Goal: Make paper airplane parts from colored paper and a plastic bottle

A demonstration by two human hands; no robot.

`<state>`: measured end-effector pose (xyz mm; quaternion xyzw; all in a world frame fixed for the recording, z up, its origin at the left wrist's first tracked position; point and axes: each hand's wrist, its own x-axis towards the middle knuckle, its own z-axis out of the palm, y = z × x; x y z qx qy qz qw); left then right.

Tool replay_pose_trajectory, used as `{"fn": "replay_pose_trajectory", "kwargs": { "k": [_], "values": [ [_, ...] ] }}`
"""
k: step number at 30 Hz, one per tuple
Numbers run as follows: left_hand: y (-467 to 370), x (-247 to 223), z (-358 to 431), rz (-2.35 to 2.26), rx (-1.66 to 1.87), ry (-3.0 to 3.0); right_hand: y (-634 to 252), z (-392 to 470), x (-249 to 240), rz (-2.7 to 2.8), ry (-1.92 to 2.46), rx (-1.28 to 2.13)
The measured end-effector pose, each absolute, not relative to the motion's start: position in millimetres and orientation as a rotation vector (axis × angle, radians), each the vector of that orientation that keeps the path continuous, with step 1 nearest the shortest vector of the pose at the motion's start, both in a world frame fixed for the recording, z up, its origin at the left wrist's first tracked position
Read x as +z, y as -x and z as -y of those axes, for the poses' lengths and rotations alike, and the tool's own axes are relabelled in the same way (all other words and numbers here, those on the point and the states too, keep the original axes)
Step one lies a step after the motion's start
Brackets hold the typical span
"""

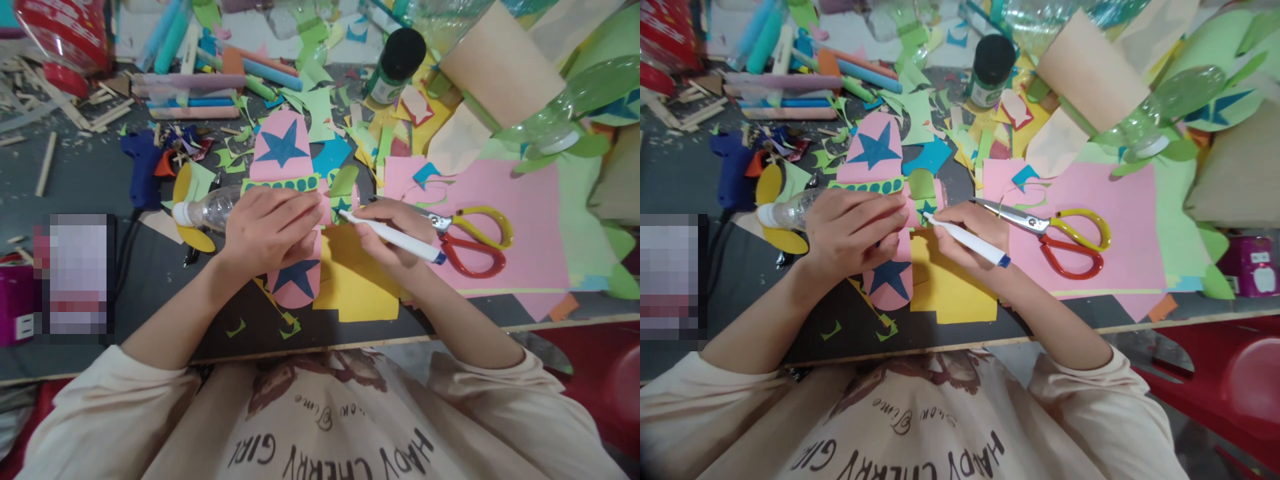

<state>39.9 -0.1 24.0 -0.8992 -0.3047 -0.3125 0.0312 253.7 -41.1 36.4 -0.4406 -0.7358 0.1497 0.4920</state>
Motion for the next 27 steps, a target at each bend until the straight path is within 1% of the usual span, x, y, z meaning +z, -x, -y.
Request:
{"fn": "replay_pose_trajectory", "kwargs": {
  "k": [4,9,13,19,23,27],
  "values": [
    [-39.4,24.2,0.2,0.943,-0.939,2.769,-252.3,41.4,36.7,1.781,1.099,0.376],
    [-38.6,23.5,0.4,0.908,-1.055,2.839,-251.8,41.5,36.6,1.773,1.092,0.371],
    [-38.4,22.1,0.8,0.892,-1.077,2.811,-252.6,41.7,36.6,1.765,1.084,0.387],
    [-40.1,24.9,0.5,0.904,-0.976,2.786,-253.7,41.8,36.9,1.772,1.072,0.399],
    [-42.1,28.2,-0.5,0.725,-1.120,2.648,-254.2,41.5,36.0,1.763,1.063,0.396],
    [-40.5,28.9,-0.1,0.785,-1.021,2.694,-255.9,41.9,34.5,1.765,1.050,0.384]
  ]
}}
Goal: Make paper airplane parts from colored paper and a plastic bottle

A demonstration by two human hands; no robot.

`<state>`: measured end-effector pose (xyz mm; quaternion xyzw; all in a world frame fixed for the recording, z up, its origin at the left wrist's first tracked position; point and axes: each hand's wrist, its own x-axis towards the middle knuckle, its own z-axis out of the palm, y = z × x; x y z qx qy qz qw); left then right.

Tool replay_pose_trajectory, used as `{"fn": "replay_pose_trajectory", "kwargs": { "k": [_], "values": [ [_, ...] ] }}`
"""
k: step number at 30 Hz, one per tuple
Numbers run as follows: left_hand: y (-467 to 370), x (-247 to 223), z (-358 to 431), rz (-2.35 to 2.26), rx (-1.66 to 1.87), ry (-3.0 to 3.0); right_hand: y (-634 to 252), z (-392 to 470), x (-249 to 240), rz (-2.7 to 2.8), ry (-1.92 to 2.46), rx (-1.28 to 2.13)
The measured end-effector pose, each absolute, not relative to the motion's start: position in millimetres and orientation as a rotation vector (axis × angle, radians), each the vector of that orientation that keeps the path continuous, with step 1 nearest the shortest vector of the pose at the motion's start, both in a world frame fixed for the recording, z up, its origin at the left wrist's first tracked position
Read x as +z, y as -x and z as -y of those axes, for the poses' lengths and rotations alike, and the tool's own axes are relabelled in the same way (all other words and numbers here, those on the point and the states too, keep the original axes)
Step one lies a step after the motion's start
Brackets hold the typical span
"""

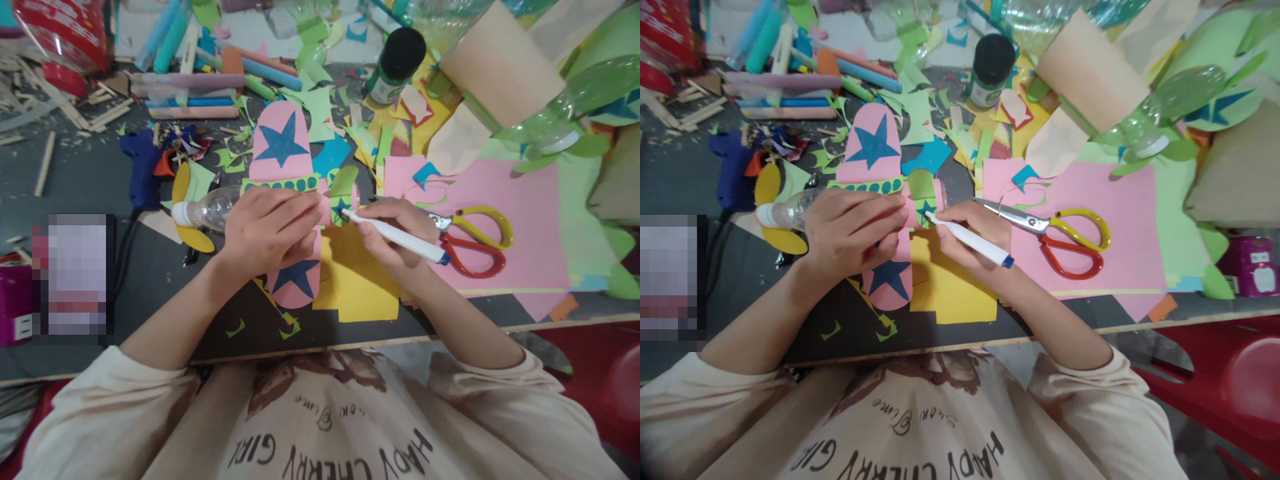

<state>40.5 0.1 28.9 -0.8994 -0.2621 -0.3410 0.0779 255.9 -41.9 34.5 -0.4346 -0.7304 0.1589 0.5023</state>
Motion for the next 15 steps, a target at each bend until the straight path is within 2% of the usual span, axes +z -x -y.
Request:
{"fn": "replay_pose_trajectory", "kwargs": {
  "k": [15],
  "values": [
    [-42.0,27.8,-1.4,0.723,-1.157,2.683,-252.3,41.0,36.9,1.847,1.018,0.217]
  ]
}}
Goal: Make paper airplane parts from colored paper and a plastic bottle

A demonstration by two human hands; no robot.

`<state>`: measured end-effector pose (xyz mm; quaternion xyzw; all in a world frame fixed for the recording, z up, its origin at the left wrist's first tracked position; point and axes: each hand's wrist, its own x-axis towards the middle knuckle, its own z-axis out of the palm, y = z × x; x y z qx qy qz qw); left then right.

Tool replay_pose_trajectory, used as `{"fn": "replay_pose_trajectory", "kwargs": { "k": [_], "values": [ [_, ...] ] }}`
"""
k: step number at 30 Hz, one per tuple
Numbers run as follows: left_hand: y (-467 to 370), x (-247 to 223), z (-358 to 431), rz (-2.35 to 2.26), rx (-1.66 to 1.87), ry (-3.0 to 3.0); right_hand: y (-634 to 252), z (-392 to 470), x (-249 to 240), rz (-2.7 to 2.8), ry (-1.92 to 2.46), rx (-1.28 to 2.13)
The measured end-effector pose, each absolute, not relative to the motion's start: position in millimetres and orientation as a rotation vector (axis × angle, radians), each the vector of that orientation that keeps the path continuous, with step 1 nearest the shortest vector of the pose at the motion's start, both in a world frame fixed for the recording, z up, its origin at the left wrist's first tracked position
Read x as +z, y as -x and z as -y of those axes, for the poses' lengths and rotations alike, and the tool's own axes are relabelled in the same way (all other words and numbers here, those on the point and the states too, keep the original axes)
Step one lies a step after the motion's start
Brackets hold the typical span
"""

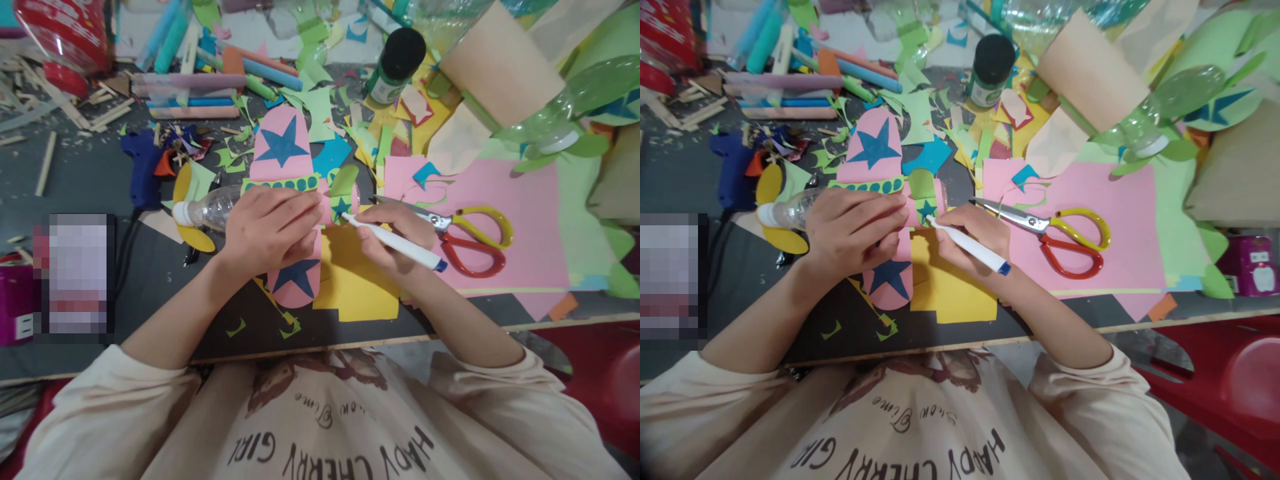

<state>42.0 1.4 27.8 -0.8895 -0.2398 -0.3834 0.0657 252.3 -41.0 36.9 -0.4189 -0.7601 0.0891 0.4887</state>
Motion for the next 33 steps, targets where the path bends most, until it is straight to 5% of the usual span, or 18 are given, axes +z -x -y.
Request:
{"fn": "replay_pose_trajectory", "kwargs": {
  "k": [33],
  "values": [
    [-42.2,28.1,-0.3,0.753,-1.108,2.663,-253.2,38.3,33.2,1.813,0.966,0.128]
  ]
}}
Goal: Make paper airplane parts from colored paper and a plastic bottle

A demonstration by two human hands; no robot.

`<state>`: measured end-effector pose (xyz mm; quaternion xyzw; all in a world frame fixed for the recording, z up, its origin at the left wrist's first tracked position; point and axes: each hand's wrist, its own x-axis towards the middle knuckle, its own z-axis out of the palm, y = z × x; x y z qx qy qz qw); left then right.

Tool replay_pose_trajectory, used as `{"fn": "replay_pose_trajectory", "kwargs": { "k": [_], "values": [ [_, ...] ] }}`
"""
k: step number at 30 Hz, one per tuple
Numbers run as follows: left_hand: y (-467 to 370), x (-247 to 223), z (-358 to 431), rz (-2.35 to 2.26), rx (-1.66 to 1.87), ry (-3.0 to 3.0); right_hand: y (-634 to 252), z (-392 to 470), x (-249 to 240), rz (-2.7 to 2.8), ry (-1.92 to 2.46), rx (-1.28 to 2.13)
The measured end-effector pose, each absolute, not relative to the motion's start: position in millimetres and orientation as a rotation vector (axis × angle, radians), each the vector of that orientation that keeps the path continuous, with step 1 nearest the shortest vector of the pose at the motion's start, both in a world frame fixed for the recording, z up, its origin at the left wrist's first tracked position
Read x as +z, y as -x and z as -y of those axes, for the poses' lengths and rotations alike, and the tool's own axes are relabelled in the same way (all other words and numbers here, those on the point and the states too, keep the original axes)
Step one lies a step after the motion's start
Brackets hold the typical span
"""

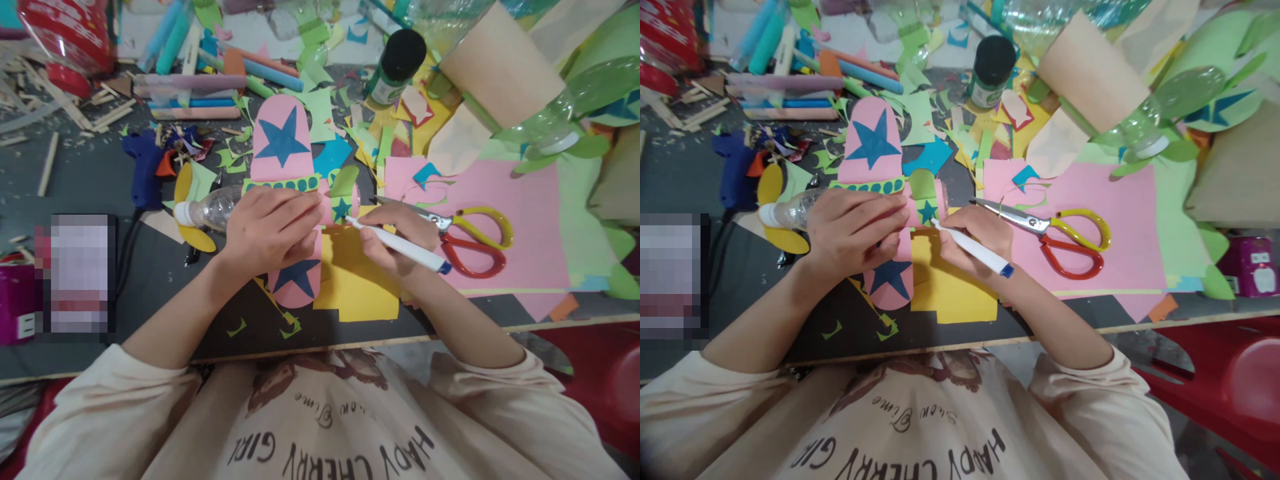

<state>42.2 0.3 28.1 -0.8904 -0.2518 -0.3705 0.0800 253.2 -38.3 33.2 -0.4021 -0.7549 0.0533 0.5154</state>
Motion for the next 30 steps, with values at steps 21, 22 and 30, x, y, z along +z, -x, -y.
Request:
{"fn": "replay_pose_trajectory", "kwargs": {
  "k": [21,22,30],
  "values": [
    [-40.8,24.0,-0.8,0.788,-1.141,2.717,-253.9,37.5,33.6,1.807,0.968,0.095],
    [-40.8,24.4,-0.9,0.776,-1.139,2.703,-253.8,37.7,33.7,1.821,0.970,0.116],
    [-39.0,22.0,-0.1,0.929,-1.013,2.788,-254.1,38.8,33.5,1.823,0.989,0.135]
  ]
}}
